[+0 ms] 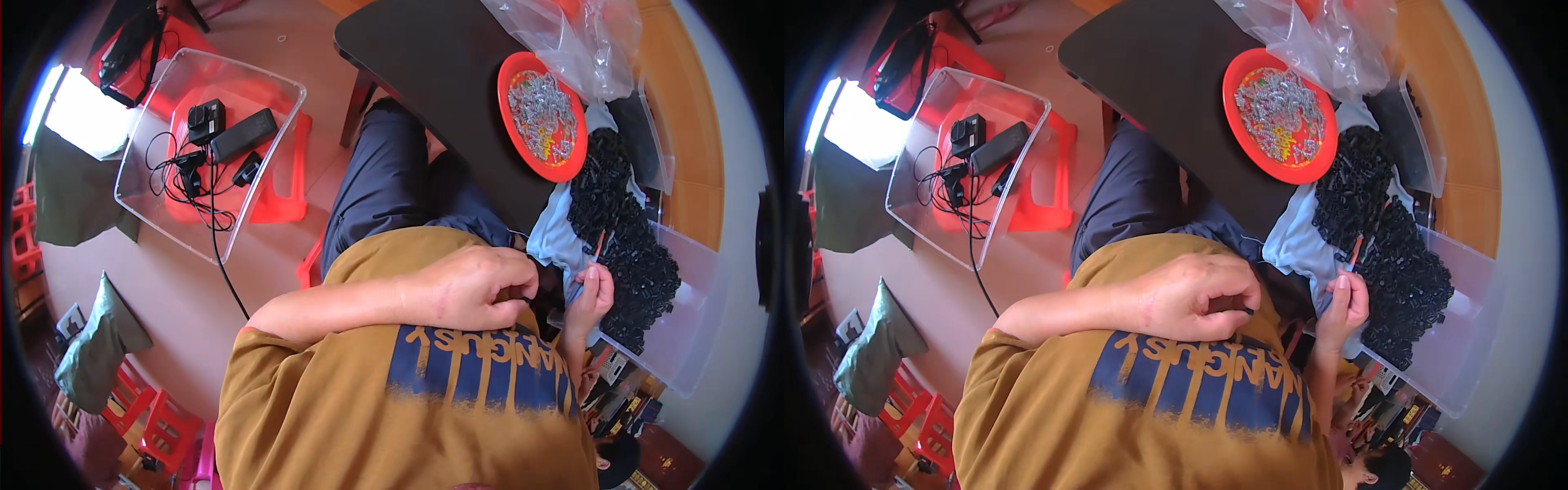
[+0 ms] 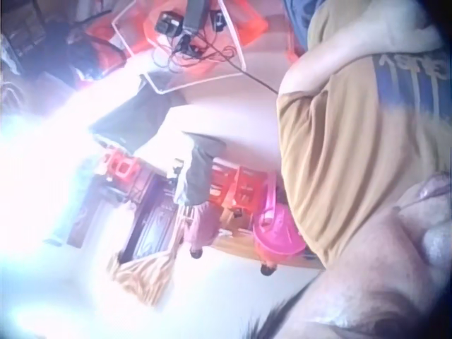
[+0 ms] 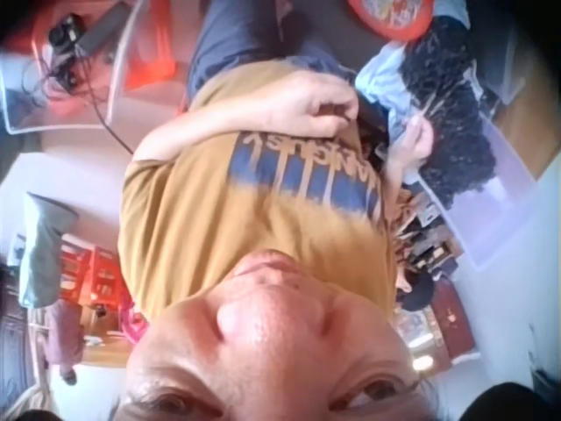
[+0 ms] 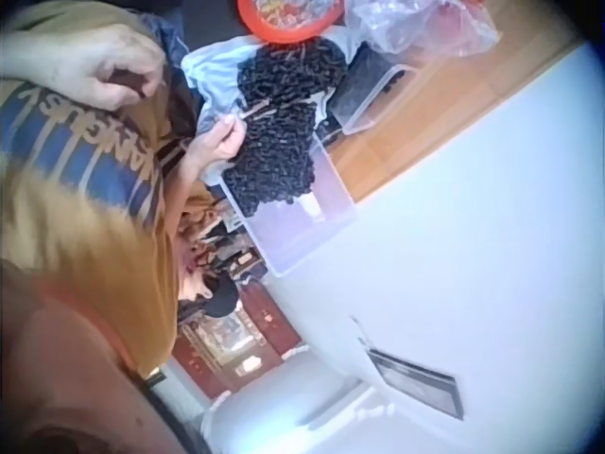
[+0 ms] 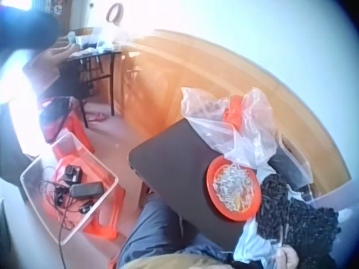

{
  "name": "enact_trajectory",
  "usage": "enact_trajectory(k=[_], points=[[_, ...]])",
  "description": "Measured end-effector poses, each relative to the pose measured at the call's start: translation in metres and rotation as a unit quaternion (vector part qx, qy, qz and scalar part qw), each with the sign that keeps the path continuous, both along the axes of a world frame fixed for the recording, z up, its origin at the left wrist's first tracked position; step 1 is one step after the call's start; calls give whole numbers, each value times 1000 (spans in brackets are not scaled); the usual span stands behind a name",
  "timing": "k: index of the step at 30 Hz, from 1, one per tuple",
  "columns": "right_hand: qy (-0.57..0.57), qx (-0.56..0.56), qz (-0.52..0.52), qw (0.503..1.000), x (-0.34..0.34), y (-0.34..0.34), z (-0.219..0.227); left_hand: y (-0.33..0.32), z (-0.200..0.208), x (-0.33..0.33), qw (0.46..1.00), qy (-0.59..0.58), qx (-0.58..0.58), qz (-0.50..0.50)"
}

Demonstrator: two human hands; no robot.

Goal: Manual assembly of small metal pins into plastic cylindrical housings at a workbench.

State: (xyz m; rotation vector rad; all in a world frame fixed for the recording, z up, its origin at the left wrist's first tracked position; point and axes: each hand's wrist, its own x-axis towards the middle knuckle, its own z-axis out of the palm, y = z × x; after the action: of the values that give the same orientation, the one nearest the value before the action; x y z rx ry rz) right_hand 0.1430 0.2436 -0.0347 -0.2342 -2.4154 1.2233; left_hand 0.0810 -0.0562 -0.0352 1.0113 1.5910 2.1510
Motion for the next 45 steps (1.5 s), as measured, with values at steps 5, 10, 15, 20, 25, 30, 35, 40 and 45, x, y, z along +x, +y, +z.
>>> enact_trajectory(k=[5,10,15,20,25,30,35,40,45], points=[[4,10,0,1000,1,0,0,10,4,-6,1000,-6,-23,-15],[-7,23,6,1000,1,-7,3,11,3,-6,999,-16,-38,-23],[-30,96,1,995,-1,-11,5,6,2,-4,998,-29,-50,-8],[-1,187,35,982,-7,-20,9,2,2,-1,999,-18,-41,10],[12,210,34,977,-7,-21,9,6,-3,1,999,1,-41,1],[30,222,40,974,-9,-24,8,4,-1,1,999,-10,-49,-21],[25,233,40,971,-9,-25,9,2,-1,1,999,-19,-43,-7],[8,241,51,969,-10,-23,8,2,-4,-1,998,-35,-56,-6],[10,260,62,963,-11,-26,11,4,-8,-1,998,-33,-43,11]])
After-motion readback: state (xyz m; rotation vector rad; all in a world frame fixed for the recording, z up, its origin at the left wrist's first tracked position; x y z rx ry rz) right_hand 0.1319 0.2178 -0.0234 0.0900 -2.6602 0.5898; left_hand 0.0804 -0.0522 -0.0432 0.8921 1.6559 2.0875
